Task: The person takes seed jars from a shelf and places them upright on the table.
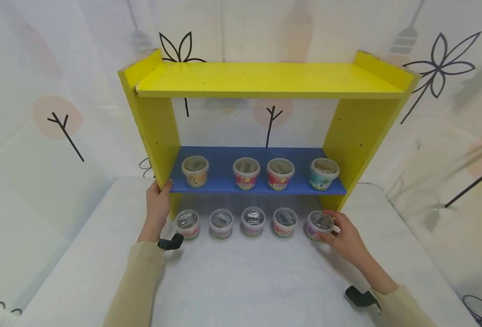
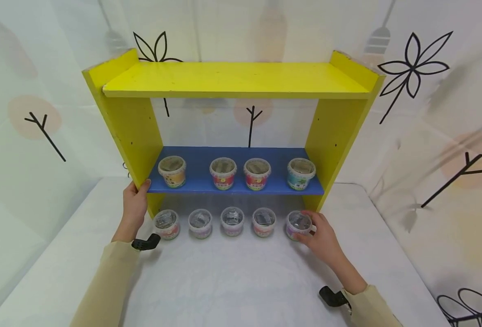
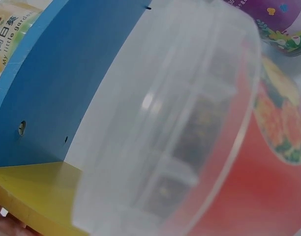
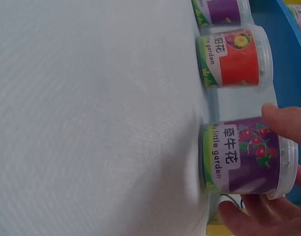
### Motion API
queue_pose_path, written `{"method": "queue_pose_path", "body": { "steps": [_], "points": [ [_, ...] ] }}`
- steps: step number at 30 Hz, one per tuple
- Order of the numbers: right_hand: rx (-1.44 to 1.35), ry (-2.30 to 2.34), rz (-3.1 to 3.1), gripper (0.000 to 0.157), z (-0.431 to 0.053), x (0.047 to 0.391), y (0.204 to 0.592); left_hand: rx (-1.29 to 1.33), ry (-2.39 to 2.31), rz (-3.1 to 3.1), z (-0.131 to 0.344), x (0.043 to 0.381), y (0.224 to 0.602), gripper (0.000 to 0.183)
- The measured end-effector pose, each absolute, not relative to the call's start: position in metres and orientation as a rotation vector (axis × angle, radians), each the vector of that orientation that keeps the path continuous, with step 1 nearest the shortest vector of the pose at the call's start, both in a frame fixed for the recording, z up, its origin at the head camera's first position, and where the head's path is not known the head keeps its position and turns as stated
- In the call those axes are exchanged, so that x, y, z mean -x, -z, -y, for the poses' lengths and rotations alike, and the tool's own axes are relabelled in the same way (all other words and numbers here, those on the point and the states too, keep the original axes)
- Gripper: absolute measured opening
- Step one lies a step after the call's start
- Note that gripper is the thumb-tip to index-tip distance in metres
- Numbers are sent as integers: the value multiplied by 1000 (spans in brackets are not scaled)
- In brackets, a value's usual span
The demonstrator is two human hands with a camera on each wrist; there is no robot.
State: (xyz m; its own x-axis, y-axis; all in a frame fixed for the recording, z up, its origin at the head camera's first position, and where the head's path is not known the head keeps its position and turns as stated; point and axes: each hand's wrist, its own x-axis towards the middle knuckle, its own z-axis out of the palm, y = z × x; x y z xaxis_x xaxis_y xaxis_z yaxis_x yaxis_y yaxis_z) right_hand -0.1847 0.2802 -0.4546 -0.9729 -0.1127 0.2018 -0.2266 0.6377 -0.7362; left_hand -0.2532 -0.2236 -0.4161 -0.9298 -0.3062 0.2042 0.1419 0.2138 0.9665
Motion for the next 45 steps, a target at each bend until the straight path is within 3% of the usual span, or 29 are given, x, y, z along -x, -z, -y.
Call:
{"method": "queue_pose_path", "body": {
  "steps": [14, 23, 38, 45],
  "points": [
    [-263, -1244, 2716, 73, -283, 185, 452, -138, 1769, 2144, 224, 254, 417, 48],
    [-272, -1235, 2592, 63, -290, 181, 446, -154, 1755, 2146, 225, 254, 417, 49],
    [38, -1204, 2444, 40, -304, 188, 422, -154, 1771, 2146, 224, 254, 416, 49],
    [256, -1294, 2296, 44, -301, 200, 409, -156, 1772, 2148, 224, 254, 416, 49]
  ]
}}
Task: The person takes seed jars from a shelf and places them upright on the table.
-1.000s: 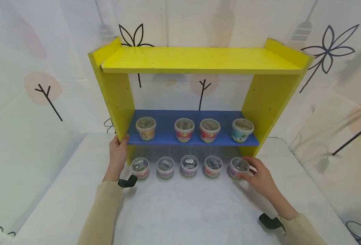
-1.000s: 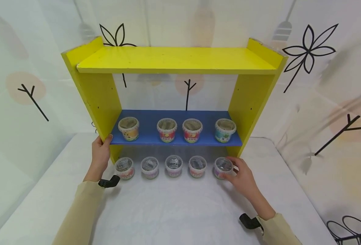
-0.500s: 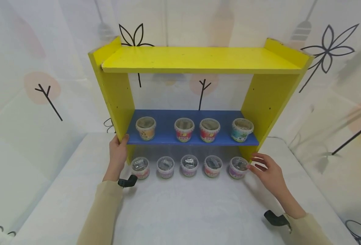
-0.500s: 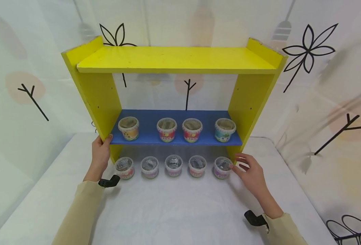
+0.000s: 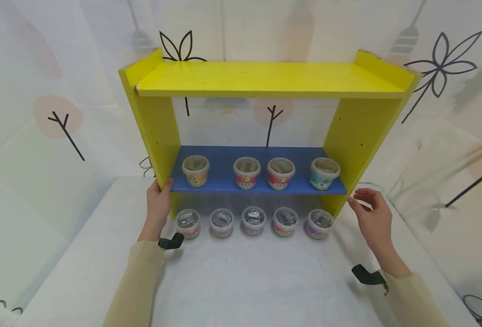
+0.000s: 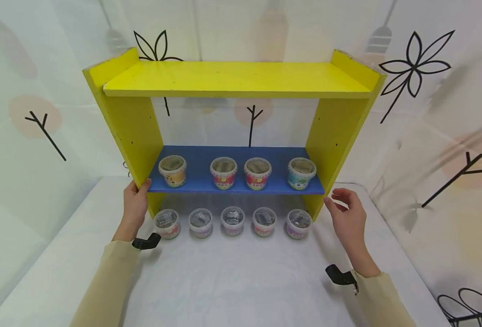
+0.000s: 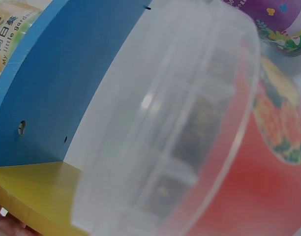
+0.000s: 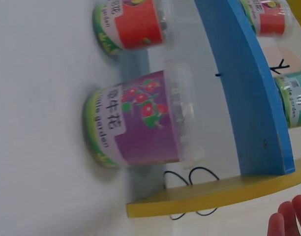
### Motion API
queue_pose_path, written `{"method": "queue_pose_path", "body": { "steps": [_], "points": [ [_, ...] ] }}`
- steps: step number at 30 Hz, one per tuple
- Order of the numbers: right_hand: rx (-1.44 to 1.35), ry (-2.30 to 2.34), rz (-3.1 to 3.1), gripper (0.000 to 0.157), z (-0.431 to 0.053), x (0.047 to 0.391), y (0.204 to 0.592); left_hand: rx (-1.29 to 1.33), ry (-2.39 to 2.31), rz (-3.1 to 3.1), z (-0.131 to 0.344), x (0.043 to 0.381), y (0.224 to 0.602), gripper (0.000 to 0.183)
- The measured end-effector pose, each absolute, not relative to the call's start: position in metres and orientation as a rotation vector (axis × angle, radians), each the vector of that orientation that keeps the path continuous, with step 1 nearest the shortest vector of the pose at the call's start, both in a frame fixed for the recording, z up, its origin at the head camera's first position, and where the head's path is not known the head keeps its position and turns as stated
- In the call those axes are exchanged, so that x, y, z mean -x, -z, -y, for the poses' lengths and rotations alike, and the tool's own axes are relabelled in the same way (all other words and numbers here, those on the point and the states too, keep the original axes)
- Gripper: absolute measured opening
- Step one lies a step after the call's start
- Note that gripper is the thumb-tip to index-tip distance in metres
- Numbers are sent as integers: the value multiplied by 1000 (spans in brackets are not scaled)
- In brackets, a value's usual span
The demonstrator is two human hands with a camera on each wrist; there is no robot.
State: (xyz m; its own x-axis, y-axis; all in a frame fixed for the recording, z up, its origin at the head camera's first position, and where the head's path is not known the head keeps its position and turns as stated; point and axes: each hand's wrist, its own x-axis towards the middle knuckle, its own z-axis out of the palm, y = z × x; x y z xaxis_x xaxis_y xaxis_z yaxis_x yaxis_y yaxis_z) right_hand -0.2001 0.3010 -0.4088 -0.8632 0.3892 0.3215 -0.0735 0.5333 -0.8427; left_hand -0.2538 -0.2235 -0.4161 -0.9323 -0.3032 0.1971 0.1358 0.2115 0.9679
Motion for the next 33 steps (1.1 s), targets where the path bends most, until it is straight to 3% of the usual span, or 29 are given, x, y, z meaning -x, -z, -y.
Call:
{"method": "queue_pose_path", "body": {
  "steps": [8, 22, 33],
  "points": [
    [356, -1445, 2270, 52, -299, 221, 402, -158, 1783, 2145, 224, 254, 416, 49],
    [295, -1539, 2382, 70, -296, 235, 404, -167, 1793, 2138, 223, 254, 416, 48],
    [282, -1674, 2390, 72, -294, 246, 402, -126, 1738, 2171, 225, 252, 413, 48]
  ]
}}
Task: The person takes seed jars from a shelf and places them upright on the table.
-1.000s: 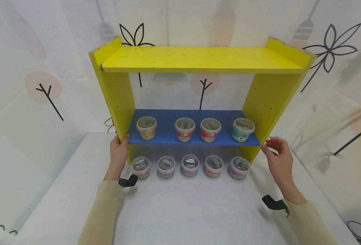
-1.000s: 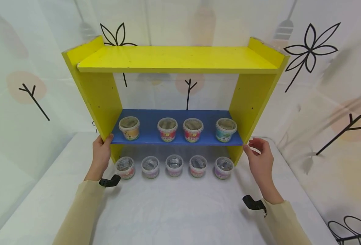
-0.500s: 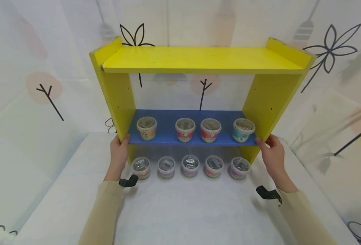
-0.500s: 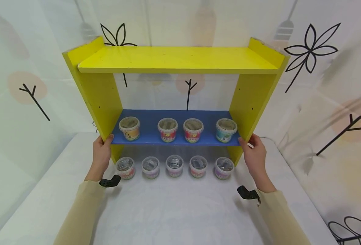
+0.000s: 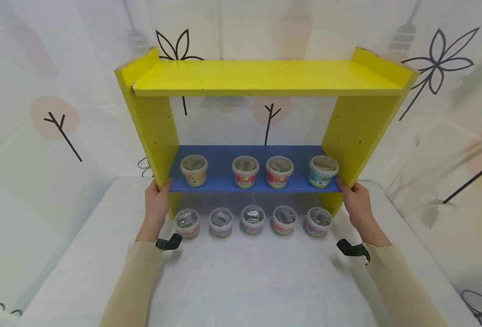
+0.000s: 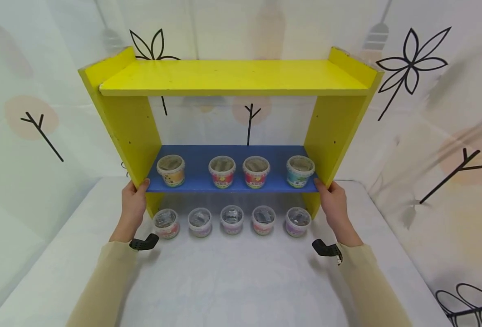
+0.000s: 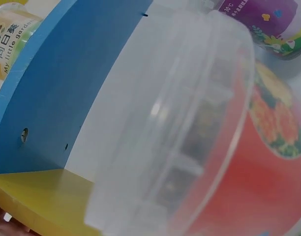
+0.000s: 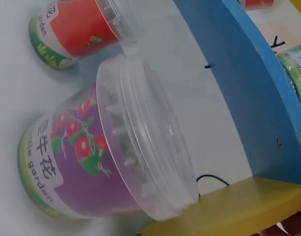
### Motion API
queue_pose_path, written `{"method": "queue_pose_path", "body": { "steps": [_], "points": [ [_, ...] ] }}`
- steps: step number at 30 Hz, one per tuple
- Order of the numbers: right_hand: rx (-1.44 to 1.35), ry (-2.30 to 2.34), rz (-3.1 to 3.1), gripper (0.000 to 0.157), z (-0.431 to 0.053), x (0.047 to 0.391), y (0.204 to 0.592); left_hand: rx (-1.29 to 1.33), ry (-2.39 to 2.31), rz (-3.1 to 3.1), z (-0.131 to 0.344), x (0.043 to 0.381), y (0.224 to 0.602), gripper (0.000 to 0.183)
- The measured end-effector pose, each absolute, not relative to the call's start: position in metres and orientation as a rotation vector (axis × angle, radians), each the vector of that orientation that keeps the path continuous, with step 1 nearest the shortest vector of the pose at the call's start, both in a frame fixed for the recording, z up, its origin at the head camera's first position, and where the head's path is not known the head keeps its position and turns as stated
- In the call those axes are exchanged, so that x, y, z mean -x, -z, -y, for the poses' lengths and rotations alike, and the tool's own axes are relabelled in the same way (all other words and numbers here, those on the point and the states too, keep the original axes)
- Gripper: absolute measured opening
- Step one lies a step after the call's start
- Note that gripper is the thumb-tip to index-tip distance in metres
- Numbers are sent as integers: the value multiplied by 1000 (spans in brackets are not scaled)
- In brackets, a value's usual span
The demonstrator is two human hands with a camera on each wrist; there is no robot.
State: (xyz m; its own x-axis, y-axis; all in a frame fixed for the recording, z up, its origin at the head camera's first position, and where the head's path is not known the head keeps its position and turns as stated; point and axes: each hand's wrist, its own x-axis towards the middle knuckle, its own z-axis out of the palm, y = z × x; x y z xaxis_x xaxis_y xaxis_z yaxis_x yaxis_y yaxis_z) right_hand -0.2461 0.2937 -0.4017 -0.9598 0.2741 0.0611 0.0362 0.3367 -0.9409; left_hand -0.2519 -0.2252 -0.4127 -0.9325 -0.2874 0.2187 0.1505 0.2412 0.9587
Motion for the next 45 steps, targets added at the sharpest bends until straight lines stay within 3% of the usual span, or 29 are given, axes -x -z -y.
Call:
{"method": "queue_pose_path", "body": {
  "steps": [21, 31, 38, 45],
  "points": [
    [206, -1630, 2354, 66, -293, 243, 411, -118, 1664, 2347, 245, 235, 394, 60],
    [194, -1643, 2358, 67, -293, 244, 410, -138, 1525, 2112, 249, 213, 379, 27],
    [209, -1653, 2334, 62, -289, 245, 410, 174, 1462, 2126, 235, 201, 364, 28],
    [219, -1650, 2328, 61, -290, 245, 407, 447, 1416, 2254, 214, 211, 354, 53]
  ]
}}
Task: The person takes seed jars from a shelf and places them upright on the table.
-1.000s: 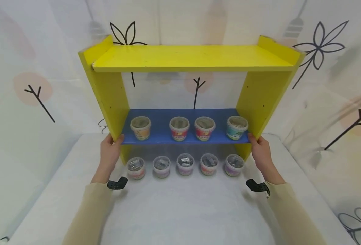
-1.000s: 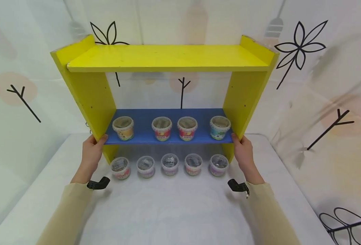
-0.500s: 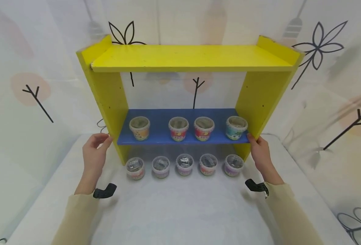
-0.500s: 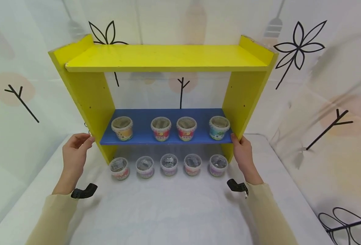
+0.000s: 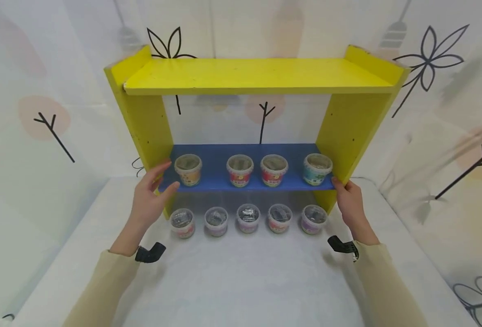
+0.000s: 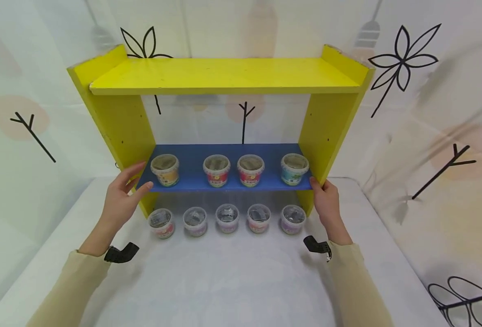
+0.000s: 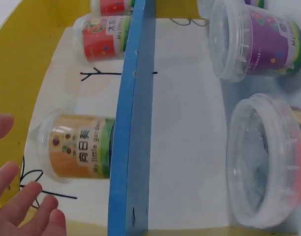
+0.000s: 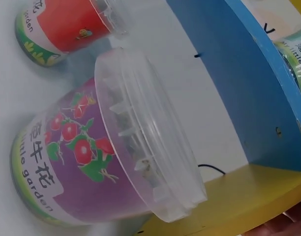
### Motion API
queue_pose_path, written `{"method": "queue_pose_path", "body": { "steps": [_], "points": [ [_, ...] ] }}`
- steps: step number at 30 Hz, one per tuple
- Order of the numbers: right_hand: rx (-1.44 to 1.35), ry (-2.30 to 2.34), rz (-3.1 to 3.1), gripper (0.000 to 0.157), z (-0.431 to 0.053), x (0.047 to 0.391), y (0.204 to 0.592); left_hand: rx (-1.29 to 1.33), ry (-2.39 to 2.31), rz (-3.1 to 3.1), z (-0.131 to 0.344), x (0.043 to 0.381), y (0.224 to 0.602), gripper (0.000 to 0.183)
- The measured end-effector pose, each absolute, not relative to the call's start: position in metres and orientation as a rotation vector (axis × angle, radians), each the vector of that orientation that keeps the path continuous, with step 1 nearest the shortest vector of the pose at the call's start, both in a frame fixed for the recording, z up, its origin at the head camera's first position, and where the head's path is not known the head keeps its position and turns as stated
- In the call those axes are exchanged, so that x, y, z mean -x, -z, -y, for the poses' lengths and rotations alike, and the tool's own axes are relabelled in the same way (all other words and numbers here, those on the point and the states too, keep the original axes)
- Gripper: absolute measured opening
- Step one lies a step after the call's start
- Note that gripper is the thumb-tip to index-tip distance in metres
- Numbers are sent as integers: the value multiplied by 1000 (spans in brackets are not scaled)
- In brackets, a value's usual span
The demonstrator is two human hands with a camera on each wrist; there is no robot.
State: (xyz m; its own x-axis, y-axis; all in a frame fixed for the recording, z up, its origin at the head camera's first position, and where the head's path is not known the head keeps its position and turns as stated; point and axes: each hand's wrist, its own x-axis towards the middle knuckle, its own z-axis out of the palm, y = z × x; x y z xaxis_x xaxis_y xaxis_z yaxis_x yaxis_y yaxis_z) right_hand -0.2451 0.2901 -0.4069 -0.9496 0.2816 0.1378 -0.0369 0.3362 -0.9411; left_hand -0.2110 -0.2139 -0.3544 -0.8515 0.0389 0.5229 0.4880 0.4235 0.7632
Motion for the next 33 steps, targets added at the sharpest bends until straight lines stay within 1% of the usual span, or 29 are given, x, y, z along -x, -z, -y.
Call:
{"method": "queue_pose_path", "body": {
  "steps": [3, 6, 8, 10, 17, 26, 33],
  "points": [
    [200, -1649, 2334, 62, -292, 246, 406, 501, 1451, 2291, 204, 211, 343, 59],
    [197, -1641, 2343, 63, -294, 247, 406, 516, 1506, 2332, 199, 220, 338, 64],
    [195, -1640, 2349, 64, -294, 248, 406, 504, 1528, 2362, 197, 227, 335, 65],
    [191, -1644, 2349, 63, -293, 248, 405, 495, 1554, 2382, 200, 240, 341, 68],
    [164, -1640, 2346, 61, -293, 248, 407, 436, 1605, 2521, 202, 255, 335, 72],
    [185, -1653, 2352, 65, -295, 247, 409, 456, 1785, 2533, 204, 260, 336, 76],
    [185, -1645, 2358, 64, -295, 246, 407, 400, 1714, 2566, 206, 262, 338, 76]
  ]
}}
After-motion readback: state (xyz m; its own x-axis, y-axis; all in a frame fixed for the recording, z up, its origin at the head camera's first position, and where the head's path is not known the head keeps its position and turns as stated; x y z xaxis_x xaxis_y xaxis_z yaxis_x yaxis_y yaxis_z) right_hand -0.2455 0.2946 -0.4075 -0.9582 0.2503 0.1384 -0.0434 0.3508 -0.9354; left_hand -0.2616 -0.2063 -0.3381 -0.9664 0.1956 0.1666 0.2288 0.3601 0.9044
